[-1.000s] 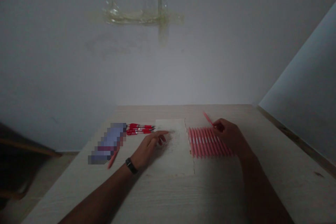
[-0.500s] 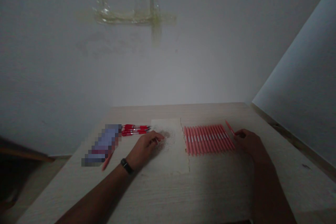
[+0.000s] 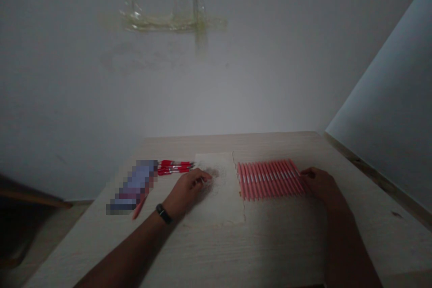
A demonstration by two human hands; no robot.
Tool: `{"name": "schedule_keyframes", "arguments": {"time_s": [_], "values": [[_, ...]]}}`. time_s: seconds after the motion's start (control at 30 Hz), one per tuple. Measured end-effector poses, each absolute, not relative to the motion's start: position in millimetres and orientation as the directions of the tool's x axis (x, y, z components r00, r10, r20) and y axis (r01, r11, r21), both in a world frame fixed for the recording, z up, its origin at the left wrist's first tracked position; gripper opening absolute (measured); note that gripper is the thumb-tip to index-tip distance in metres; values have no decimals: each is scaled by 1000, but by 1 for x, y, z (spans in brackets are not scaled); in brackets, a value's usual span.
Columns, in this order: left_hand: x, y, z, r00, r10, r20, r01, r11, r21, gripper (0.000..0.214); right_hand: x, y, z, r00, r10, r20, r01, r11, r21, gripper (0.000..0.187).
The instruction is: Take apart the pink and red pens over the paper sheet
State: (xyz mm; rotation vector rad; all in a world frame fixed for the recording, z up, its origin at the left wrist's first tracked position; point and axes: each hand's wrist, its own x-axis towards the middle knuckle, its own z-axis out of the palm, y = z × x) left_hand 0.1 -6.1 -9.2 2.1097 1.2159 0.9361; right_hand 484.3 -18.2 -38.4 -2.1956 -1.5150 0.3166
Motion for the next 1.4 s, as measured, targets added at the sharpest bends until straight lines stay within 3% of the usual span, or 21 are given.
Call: {"name": "schedule_keyframes", "arguments": {"time_s": [0.63, 1.03, 1.27, 1.4], "values": [[1, -8, -9, 367, 891, 265, 579, -442, 685, 34, 496, -11, -53, 275, 960, 58, 867, -222, -446, 26], [1, -9, -6, 371, 892, 258, 598, -442, 669, 34, 490, -13, -51, 349, 933, 87, 866, -285, -412, 26], [2, -9, -4, 367, 902, 227, 637, -422, 645, 31, 468, -15, -25, 480, 874, 79, 838, -430, -337, 29], [0, -10, -3, 361, 912, 197, 713, -405, 572, 29, 424, -7, -2, 383, 914, 134, 885, -321, -337, 28]]}}
